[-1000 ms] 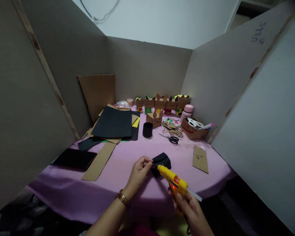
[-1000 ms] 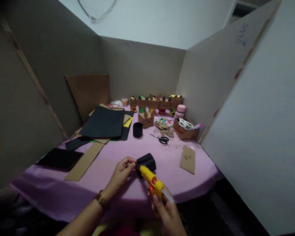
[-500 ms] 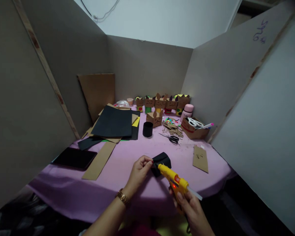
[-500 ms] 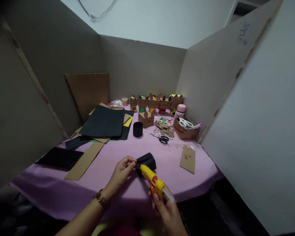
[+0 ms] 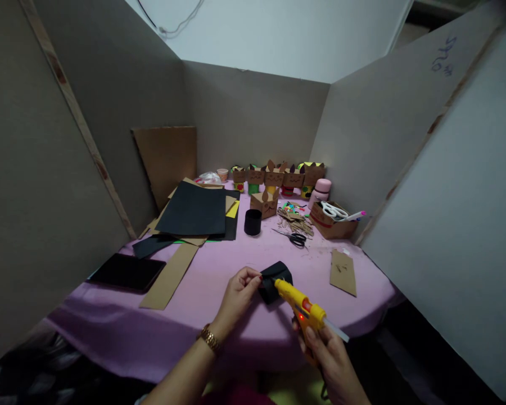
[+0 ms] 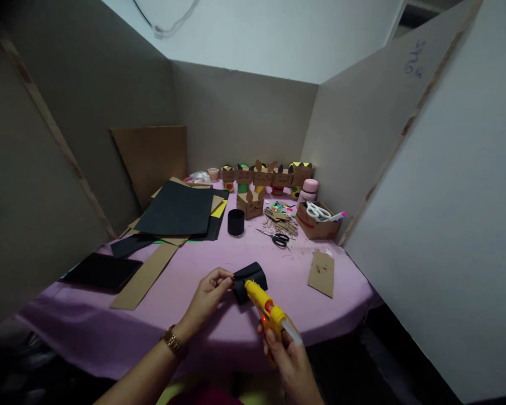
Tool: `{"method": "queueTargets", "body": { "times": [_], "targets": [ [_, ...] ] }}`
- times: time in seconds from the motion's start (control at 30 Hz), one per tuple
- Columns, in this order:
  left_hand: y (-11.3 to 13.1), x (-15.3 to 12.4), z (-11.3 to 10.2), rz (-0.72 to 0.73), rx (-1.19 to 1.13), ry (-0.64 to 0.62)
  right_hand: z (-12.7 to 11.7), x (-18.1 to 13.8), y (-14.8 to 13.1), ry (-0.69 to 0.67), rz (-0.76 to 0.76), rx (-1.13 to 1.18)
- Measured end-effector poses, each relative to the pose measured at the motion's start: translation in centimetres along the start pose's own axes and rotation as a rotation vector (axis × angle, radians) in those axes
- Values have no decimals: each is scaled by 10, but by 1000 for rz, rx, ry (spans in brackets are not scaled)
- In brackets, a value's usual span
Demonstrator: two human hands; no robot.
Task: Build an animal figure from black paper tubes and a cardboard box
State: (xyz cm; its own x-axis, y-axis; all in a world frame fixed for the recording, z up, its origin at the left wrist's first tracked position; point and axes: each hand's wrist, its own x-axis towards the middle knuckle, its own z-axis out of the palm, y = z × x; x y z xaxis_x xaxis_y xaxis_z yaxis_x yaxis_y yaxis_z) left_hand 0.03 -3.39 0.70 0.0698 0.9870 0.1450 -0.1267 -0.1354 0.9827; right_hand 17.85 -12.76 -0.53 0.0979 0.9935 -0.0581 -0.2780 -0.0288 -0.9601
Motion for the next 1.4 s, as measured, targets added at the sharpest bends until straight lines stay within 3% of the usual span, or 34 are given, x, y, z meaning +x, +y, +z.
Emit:
{"method": "queueTargets", "body": {
  "times": [0.5,0.77,0.9,1.13,1.4],
  "targets": [
    [-1,0,-2,10,5,-4,-3,2,-1,50,-50,-37],
    [-1,1,-1,0,-3,-11,-19,14,8,-28,3,-21],
    [0,1,0,-16,-5,-7,-11,4,3,-4,-13,-14],
    [1,-1,1,-33,-5,-10,6,-5,0,-101,-13,-54],
    [-1,0,0,-14,0,-17,-4,3,3,-97,15,-48]
  ]
}}
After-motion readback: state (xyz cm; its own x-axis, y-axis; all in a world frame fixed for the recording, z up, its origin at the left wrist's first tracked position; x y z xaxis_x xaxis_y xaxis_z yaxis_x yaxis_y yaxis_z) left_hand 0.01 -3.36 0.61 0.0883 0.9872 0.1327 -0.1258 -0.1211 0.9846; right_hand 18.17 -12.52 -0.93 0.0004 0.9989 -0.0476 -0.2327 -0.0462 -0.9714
